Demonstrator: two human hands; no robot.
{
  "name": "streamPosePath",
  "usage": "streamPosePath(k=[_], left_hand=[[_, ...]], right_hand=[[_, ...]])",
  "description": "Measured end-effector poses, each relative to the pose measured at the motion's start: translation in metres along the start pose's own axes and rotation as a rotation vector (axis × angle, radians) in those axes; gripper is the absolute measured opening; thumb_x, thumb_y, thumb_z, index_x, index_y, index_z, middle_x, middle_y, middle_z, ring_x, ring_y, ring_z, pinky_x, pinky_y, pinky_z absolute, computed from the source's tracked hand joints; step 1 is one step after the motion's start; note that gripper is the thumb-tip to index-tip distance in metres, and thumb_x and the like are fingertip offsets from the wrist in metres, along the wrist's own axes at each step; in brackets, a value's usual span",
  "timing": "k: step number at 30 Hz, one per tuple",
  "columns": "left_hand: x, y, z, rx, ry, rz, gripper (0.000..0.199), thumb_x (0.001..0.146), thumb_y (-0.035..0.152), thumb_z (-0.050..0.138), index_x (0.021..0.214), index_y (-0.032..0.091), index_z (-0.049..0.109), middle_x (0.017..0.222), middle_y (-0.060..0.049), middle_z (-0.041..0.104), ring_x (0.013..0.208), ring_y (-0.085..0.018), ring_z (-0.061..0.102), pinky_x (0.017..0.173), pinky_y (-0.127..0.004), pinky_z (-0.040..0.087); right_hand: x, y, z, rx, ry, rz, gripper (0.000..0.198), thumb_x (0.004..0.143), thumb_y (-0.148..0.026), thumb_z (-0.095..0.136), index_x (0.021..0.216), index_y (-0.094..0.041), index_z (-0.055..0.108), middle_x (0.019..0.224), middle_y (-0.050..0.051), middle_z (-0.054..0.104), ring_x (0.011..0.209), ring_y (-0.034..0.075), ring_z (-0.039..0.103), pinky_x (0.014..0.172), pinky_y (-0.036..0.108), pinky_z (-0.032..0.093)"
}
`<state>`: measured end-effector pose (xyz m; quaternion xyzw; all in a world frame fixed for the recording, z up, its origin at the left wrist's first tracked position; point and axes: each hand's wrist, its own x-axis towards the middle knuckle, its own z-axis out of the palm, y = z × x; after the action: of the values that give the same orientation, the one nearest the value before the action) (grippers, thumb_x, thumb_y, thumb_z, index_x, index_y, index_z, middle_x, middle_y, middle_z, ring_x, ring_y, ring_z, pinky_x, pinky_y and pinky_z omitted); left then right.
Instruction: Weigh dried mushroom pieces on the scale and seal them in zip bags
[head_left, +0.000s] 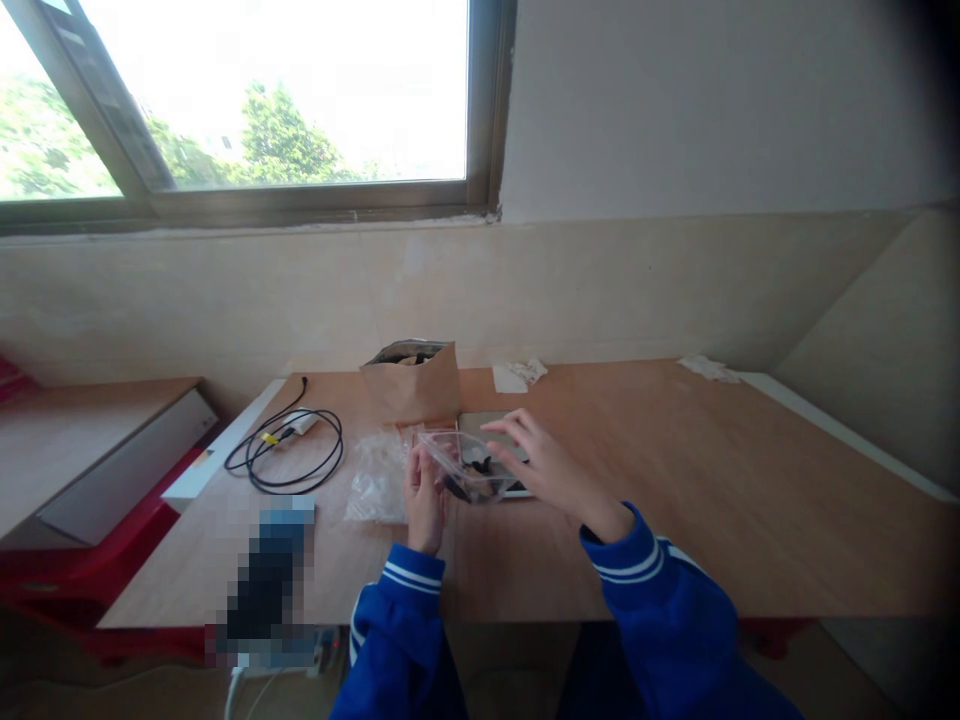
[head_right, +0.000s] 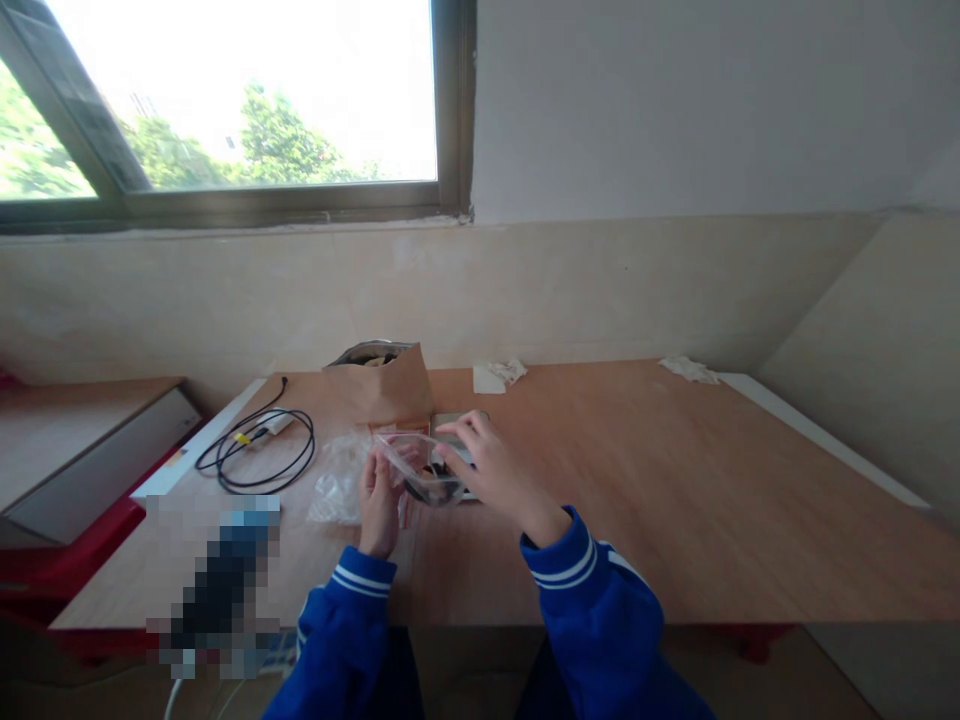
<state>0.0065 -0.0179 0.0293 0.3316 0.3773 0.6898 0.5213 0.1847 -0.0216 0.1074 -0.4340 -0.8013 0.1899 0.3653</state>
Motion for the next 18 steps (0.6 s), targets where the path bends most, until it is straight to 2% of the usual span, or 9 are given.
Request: streamPosePath(k=[2,4,7,9,12,15,18], left_hand=[[-0.003,0.001,0.004,-0.087,0.060,-0.042,0.049,0.081,0.053,0.062,0.117,0.020,0.058,0.104,-0.009,0.070,0.097,-0.021,0.067,0.082,-0.034,0.054],[-0.007,0.002,0.008,-0.160,0.081,-0.085,0.052,0.080,0.052,0.063,0.122,0.023,0.054,0.105,-0.008,0.069,0.096,-0.021,0.067,0.076,-0.031,0.054],[-0.011,-0.002,0.010,-0.195,0.072,-0.133,0.050,0.080,0.053,0.062,0.120,0.024,0.054,0.106,-0.007,0.069,0.095,-0.019,0.067,0.073,-0.030,0.054],[-0.012,-0.007,0.008,-0.156,0.076,-0.120,0.043,0.079,0.052,0.063,0.110,0.022,0.058,0.101,-0.005,0.069,0.091,-0.017,0.066,0.076,-0.029,0.052],[-0.009,-0.014,0.000,-0.024,0.038,-0.018,0.034,0.078,0.050,0.066,0.090,0.019,0.061,0.083,-0.001,0.068,0.078,-0.013,0.064,0.077,-0.026,0.050],[-0.007,-0.014,-0.011,0.056,0.008,0.049,0.031,0.078,0.048,0.066,0.088,0.018,0.062,0.077,0.001,0.065,0.075,-0.012,0.061,0.076,-0.025,0.049],[-0.006,-0.006,-0.020,0.083,-0.079,0.021,0.032,0.078,0.045,0.066,0.096,0.018,0.066,0.091,-0.002,0.068,0.087,-0.016,0.063,0.080,-0.028,0.050]], right_hand=[[-0.008,0.010,0.002,0.097,0.094,0.086,0.044,0.088,-0.049,0.055,0.121,-0.020,0.056,0.112,0.009,0.057,0.101,0.022,0.058,0.089,0.037,0.048],[-0.016,0.020,0.007,0.216,0.071,0.162,0.052,0.080,-0.052,0.064,0.120,-0.020,0.057,0.114,0.009,0.061,0.097,0.022,0.061,0.086,0.037,0.051],[-0.025,0.033,0.020,0.412,0.070,0.247,0.045,0.079,-0.054,0.064,0.105,-0.018,0.066,0.102,0.009,0.070,0.089,0.022,0.066,0.081,0.037,0.053],[-0.027,0.038,0.026,0.501,0.187,0.286,0.044,0.080,-0.057,0.060,0.093,-0.016,0.070,0.092,0.010,0.073,0.086,0.024,0.068,0.081,0.039,0.054],[-0.029,0.040,0.030,0.569,0.346,0.337,0.048,0.080,-0.060,0.060,0.093,-0.015,0.073,0.096,0.012,0.074,0.093,0.028,0.068,0.087,0.043,0.052],[-0.031,0.038,0.029,0.635,0.358,0.363,0.052,0.081,-0.062,0.057,0.098,-0.015,0.074,0.102,0.012,0.074,0.098,0.030,0.067,0.089,0.045,0.052],[-0.032,0.038,0.028,0.674,0.346,0.351,0.054,0.084,-0.062,0.051,0.101,-0.016,0.073,0.102,0.012,0.074,0.097,0.029,0.068,0.088,0.044,0.052]])
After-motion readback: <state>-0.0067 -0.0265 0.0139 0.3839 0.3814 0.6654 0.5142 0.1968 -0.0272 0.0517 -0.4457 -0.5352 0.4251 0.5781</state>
